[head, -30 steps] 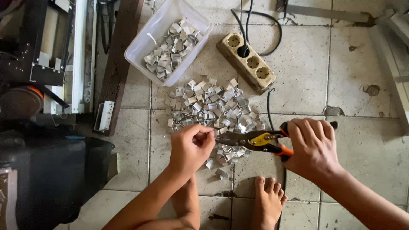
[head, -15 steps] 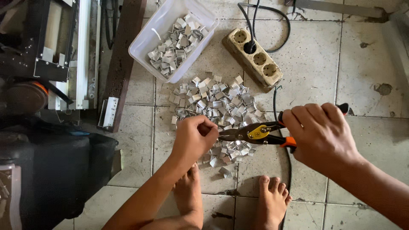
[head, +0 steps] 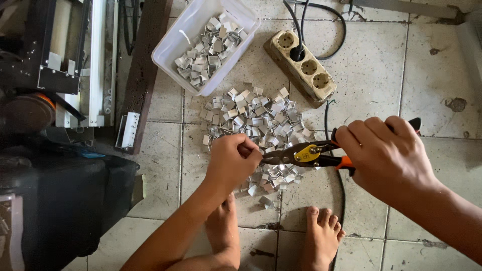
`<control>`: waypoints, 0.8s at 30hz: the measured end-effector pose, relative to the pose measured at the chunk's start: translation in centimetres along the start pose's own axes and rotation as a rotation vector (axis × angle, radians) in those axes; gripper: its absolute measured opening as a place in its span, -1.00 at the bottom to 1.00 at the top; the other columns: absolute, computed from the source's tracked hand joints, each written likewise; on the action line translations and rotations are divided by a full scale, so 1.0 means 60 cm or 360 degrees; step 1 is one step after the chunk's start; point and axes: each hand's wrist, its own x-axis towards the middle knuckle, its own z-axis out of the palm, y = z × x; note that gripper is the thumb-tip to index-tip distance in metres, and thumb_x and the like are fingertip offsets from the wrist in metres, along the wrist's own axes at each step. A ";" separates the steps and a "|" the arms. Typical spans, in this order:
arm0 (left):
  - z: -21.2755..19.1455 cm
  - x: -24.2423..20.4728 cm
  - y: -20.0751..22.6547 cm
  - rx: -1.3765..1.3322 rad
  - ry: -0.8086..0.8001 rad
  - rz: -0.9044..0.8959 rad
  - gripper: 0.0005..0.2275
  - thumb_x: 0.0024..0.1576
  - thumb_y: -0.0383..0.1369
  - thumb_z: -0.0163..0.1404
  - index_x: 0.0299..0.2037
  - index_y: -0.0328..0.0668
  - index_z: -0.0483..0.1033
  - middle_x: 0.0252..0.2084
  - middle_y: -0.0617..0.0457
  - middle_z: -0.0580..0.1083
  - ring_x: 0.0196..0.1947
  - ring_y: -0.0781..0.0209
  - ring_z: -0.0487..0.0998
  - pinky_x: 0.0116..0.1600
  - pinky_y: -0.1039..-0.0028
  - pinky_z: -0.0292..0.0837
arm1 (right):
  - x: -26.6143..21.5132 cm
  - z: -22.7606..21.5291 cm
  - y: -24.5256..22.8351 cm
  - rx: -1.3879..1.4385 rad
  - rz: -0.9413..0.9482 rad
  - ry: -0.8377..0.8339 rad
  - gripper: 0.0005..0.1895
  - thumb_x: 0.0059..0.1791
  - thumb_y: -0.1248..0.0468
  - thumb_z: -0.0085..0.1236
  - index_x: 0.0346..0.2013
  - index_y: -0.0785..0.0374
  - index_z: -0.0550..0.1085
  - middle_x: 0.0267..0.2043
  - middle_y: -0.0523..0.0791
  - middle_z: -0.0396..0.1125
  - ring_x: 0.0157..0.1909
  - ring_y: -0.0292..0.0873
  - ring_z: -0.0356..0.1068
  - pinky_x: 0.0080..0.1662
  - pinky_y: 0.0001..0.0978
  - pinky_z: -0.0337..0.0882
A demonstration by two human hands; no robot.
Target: The person sits on a tiled floor and uses pliers to cut small metal pieces from a pile. The cut pieces are placed into a white plastic container nearby.
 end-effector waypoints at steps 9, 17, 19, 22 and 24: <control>0.024 0.009 -0.043 0.0134 0.0156 0.0485 -0.88 -0.03 -0.51 0.07 -0.61 -0.17 0.53 -0.72 0.16 0.46 -0.70 0.42 0.43 -0.52 0.62 0.41 | 0.010 -0.029 -0.011 -0.0121 -0.0004 -0.0139 -0.65 -0.28 0.46 0.09 -0.29 0.01 0.41 -0.38 -0.28 0.31 -0.31 -0.16 0.33 -0.16 -0.33 0.22; 0.007 0.009 -0.023 0.0066 0.0135 0.0286 -0.86 -0.04 -0.47 0.06 -0.65 -0.12 0.54 -0.74 0.18 0.48 -0.70 0.43 0.43 -0.47 0.59 0.42 | 0.009 -0.013 -0.010 -0.0054 -0.0013 -0.0046 -0.74 -0.19 0.45 0.13 -0.36 -0.01 0.39 -0.42 -0.28 0.27 -0.33 -0.15 0.32 -0.22 -0.33 0.22; -0.001 0.007 -0.011 0.0040 0.0089 0.0237 -0.85 -0.02 -0.49 0.05 -0.64 -0.15 0.56 -0.73 0.16 0.48 -0.69 0.41 0.42 -0.47 0.59 0.43 | 0.008 -0.004 -0.008 -0.0017 -0.0009 -0.0026 -0.72 -0.20 0.48 0.15 -0.34 0.00 0.42 -0.42 -0.29 0.29 -0.33 -0.16 0.33 -0.23 -0.34 0.23; -0.006 0.006 -0.002 0.0049 0.0010 0.0015 -0.86 0.02 -0.45 0.09 -0.58 -0.15 0.58 -0.64 0.14 0.49 -0.60 0.37 0.40 -0.45 0.56 0.37 | 0.003 0.007 -0.008 0.0034 0.0000 0.0023 -0.75 -0.13 0.48 0.17 -0.33 0.04 0.43 -0.42 -0.28 0.32 -0.33 -0.19 0.35 -0.23 -0.37 0.26; -0.007 0.009 -0.006 0.0085 0.0011 0.0018 -0.86 0.00 -0.46 0.03 -0.58 -0.15 0.59 -0.65 0.16 0.49 -0.61 0.40 0.40 -0.47 0.57 0.33 | 0.002 0.014 -0.007 0.0025 -0.0019 0.0060 -0.75 -0.18 0.49 0.14 -0.37 0.05 0.40 -0.43 -0.25 0.28 -0.35 -0.15 0.32 -0.25 -0.35 0.23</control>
